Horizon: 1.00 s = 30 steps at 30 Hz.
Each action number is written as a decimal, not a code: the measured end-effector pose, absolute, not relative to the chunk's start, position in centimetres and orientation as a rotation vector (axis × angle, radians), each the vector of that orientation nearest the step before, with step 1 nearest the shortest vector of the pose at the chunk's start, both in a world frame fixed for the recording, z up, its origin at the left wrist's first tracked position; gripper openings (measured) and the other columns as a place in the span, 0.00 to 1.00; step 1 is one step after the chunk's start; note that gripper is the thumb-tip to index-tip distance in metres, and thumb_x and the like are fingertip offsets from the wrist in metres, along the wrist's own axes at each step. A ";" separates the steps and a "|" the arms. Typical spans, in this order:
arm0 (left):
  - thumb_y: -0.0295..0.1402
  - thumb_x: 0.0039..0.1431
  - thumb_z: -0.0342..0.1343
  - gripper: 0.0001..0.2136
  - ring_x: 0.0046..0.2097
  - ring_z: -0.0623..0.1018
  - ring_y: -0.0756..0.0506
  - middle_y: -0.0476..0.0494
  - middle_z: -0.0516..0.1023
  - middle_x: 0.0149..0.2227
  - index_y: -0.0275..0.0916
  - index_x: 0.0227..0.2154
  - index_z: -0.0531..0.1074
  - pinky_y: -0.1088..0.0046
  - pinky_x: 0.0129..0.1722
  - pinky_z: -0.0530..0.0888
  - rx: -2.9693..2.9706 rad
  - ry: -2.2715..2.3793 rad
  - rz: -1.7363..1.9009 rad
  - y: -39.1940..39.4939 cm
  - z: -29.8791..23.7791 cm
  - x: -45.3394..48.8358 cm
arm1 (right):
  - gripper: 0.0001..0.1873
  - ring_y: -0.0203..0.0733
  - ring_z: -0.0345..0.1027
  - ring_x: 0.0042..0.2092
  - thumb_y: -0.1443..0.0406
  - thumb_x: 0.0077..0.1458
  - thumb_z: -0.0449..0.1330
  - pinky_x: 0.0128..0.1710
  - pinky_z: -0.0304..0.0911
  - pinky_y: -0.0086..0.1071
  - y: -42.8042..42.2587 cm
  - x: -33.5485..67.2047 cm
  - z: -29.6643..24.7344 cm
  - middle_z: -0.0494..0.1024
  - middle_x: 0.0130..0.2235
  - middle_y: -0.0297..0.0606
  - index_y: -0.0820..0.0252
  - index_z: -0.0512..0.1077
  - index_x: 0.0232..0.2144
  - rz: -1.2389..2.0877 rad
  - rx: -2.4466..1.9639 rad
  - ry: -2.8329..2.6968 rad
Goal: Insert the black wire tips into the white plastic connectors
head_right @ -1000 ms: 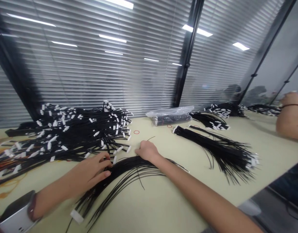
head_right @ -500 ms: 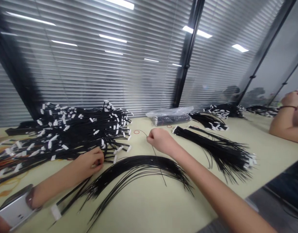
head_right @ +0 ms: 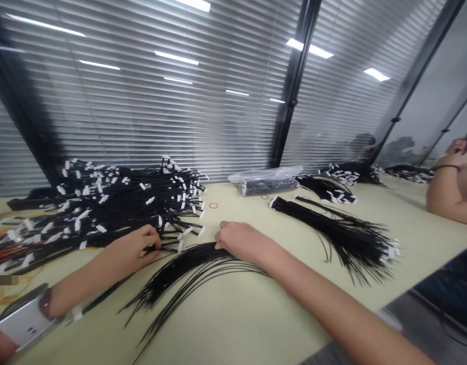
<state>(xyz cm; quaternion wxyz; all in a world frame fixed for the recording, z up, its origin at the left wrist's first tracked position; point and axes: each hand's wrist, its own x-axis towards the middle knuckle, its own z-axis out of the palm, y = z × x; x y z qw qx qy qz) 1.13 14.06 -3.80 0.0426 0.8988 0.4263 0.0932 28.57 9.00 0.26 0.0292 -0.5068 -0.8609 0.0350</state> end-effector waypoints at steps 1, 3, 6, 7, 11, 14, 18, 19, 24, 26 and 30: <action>0.35 0.56 0.46 0.10 0.30 0.70 0.47 0.44 0.69 0.37 0.40 0.29 0.72 0.70 0.30 0.63 2.752 1.268 0.280 13.9 -3.7 1.2 | 0.13 0.31 0.60 0.27 0.64 0.58 0.51 0.29 0.56 0.28 9.3 28.0 -0.6 0.69 0.30 0.37 0.63 0.71 0.27 0.113 -1.549 -2.650; 0.37 0.56 0.47 0.10 0.32 0.71 0.46 0.44 0.69 0.36 0.41 0.28 0.72 0.71 0.30 0.63 2.756 1.187 0.253 13.7 -3.6 1.3 | 0.12 0.32 0.63 0.30 0.64 0.59 0.49 0.32 0.60 0.30 10.2 26.9 -2.0 0.70 0.33 0.36 0.65 0.70 0.32 0.123 -1.516 -2.627; 0.37 0.57 0.47 0.11 0.33 0.71 0.46 0.45 0.70 0.32 0.40 0.28 0.72 0.71 0.30 0.63 2.805 1.099 0.229 13.5 -3.8 1.4 | 0.10 0.34 0.66 0.36 0.63 0.59 0.51 0.38 0.64 0.34 11.9 25.9 -3.6 0.71 0.37 0.36 0.65 0.69 0.35 0.164 -1.450 -2.605; 0.35 0.58 0.46 0.10 0.33 0.70 0.46 0.45 0.70 0.32 0.39 0.29 0.71 0.71 0.30 0.63 2.828 1.088 0.231 13.5 -3.9 1.3 | 0.11 0.35 0.66 0.38 0.62 0.58 0.52 0.39 0.64 0.35 12.5 25.7 -4.1 0.71 0.37 0.37 0.65 0.69 0.36 0.184 -1.423 -2.603; 0.27 0.58 0.43 0.10 0.32 0.70 0.46 0.45 0.71 0.30 0.37 0.27 0.69 0.70 0.32 0.64 2.915 1.094 0.250 13.2 -4.5 1.5 | 0.11 0.34 0.66 0.36 0.61 0.58 0.52 0.37 0.65 0.34 13.9 25.4 -5.3 0.71 0.37 0.37 0.65 0.68 0.36 0.273 -1.311 -2.577; 0.25 0.57 0.41 0.11 0.30 0.69 0.46 0.44 0.71 0.28 0.36 0.26 0.68 0.69 0.31 0.65 2.995 1.177 0.300 13.0 -4.9 1.9 | 0.11 0.33 0.65 0.35 0.61 0.58 0.52 0.35 0.64 0.32 14.1 25.7 -5.5 0.71 0.36 0.36 0.65 0.68 0.35 0.313 -1.252 -2.478; 0.24 0.58 0.40 0.11 0.32 0.70 0.44 0.42 0.71 0.29 0.35 0.28 0.67 0.65 0.34 0.66 3.002 1.195 0.352 12.5 -4.7 2.8 | 0.10 0.33 0.63 0.34 0.62 0.59 0.51 0.35 0.62 0.32 14.1 26.4 -4.9 0.69 0.32 0.34 0.65 0.66 0.32 0.345 -1.206 -2.223; 0.25 0.59 0.40 0.10 0.32 0.71 0.44 0.42 0.71 0.30 0.36 0.29 0.67 0.65 0.34 0.66 2.975 1.200 0.362 12.2 -4.5 3.1 | 0.10 0.33 0.62 0.32 0.63 0.59 0.50 0.34 0.61 0.31 14.1 26.5 -4.6 0.68 0.31 0.33 0.64 0.65 0.31 0.357 -1.198 -2.153; 0.25 0.60 0.39 0.09 0.30 0.73 0.46 0.44 0.72 0.30 0.36 0.32 0.65 0.71 0.27 0.66 2.850 1.221 0.203 10.4 -4.5 5.1 | 0.09 0.31 0.59 0.29 0.62 0.60 0.45 0.30 0.57 0.27 14.2 27.1 -3.5 0.67 0.30 0.32 0.59 0.60 0.31 0.427 -1.121 -1.878; 0.25 0.60 0.40 0.10 0.30 0.73 0.46 0.44 0.72 0.31 0.38 0.33 0.66 0.71 0.28 0.67 2.878 1.105 0.256 10.1 -5.0 5.6 | 0.09 0.31 0.59 0.29 0.61 0.60 0.45 0.29 0.57 0.27 14.2 27.4 -3.0 0.69 0.31 0.33 0.58 0.58 0.32 0.453 -1.074 -1.802; 0.26 0.61 0.41 0.09 0.34 0.73 0.46 0.44 0.72 0.33 0.39 0.34 0.66 0.70 0.32 0.68 2.871 0.909 0.423 10.4 -5.5 6.8 | 0.08 0.30 0.58 0.26 0.59 0.60 0.46 0.26 0.57 0.25 14.1 28.0 -1.9 0.68 0.28 0.31 0.57 0.57 0.33 0.485 -0.982 -1.684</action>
